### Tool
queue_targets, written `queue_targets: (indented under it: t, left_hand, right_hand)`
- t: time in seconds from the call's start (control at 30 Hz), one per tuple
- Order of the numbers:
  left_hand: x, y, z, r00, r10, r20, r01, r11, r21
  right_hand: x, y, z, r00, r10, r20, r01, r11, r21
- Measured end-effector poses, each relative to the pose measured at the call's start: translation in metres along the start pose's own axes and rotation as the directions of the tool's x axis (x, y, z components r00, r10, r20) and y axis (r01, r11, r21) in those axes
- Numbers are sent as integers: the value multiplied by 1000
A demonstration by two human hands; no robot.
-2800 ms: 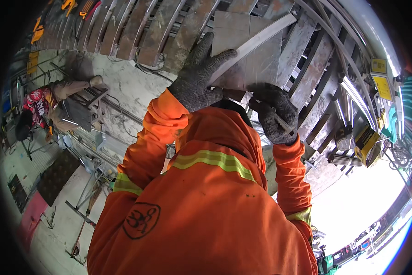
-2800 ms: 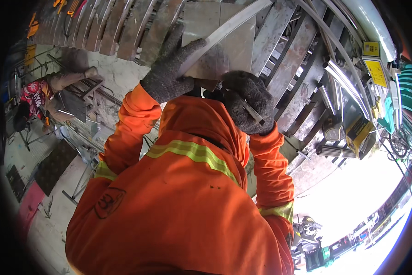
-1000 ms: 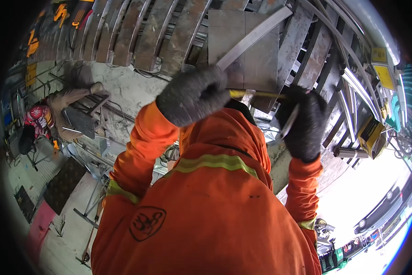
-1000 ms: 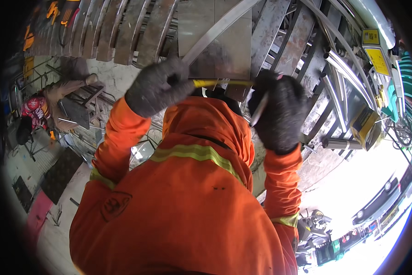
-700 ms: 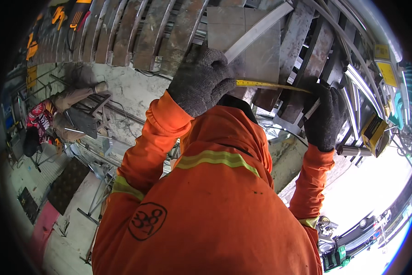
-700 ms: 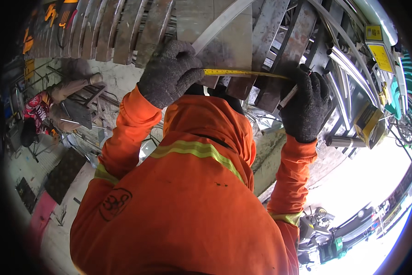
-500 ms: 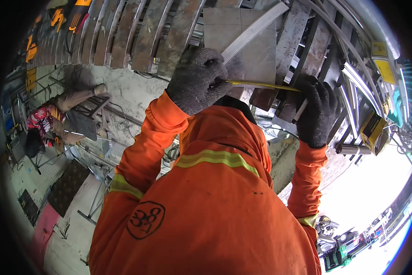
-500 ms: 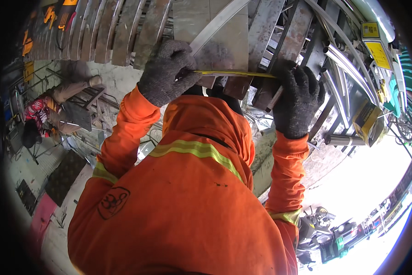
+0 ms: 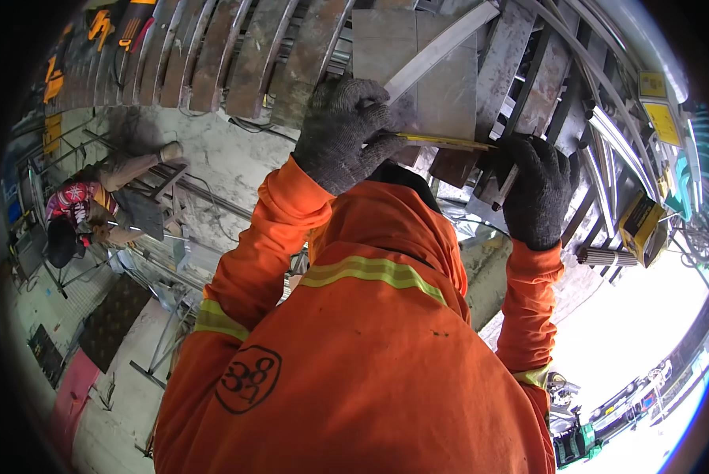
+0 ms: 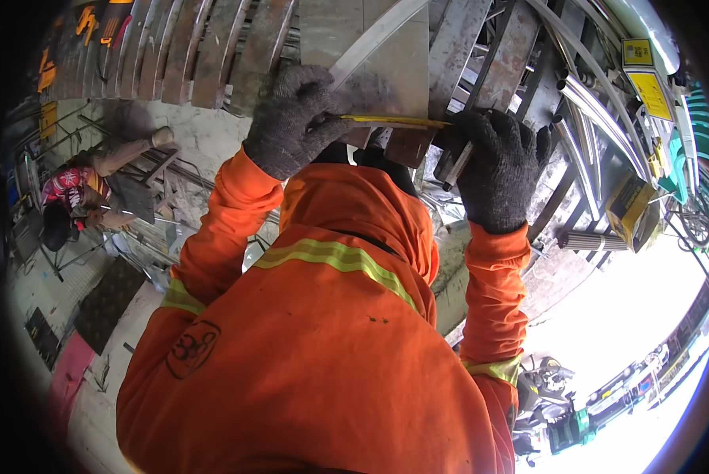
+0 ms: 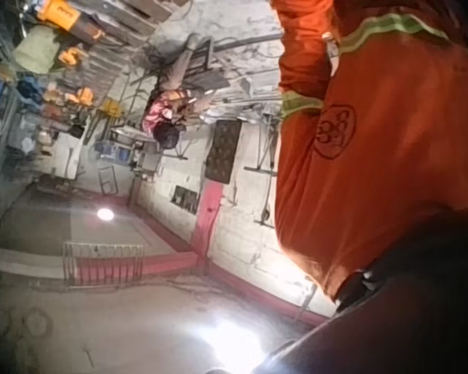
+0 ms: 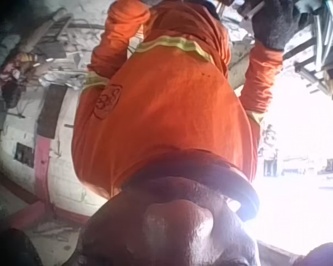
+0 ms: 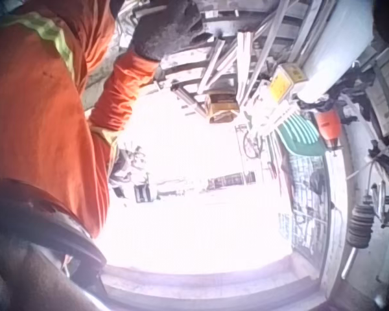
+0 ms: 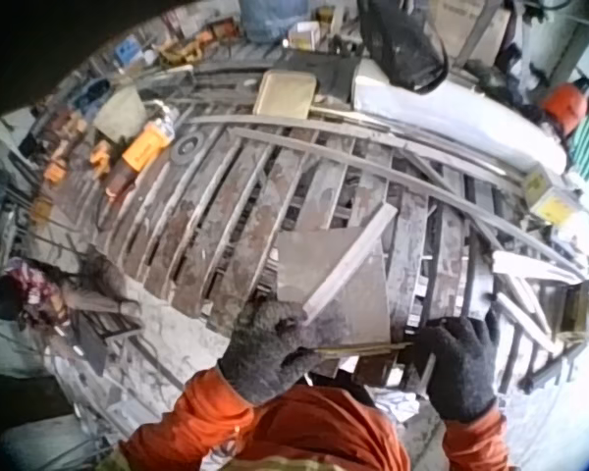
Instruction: Use a tape measure and marker to measure and mark a metal sheet.
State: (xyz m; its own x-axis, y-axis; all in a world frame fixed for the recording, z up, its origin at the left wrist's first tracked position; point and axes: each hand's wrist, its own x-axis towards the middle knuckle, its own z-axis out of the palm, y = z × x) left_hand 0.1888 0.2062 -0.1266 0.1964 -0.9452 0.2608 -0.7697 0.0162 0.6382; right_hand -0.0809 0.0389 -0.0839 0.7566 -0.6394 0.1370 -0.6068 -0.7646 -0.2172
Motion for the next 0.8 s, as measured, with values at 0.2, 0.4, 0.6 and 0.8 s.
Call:
queue_targets:
  t: [0.2,0.4,0.6,0.8]
  left_hand:
    - [4,-2,-3,998,66,-7,-65,997,40]
    - [4,-7,-1,998,59,8,-59,997,42]
    - [1,-10,1,999,16,39,-14,999,-44]
    - [3,-7,-5,998,58,32,-59,998,24]
  right_hand:
    - [4,-8,0,998,-53,-30,55,996,74]
    - [8,-32,-15,955,-228,-189,280,901,331]
    - [-26,-56,19,992,-52,-112,116,716,688]
    - [-14,-59,38,967,-166,-194,251,750,612]
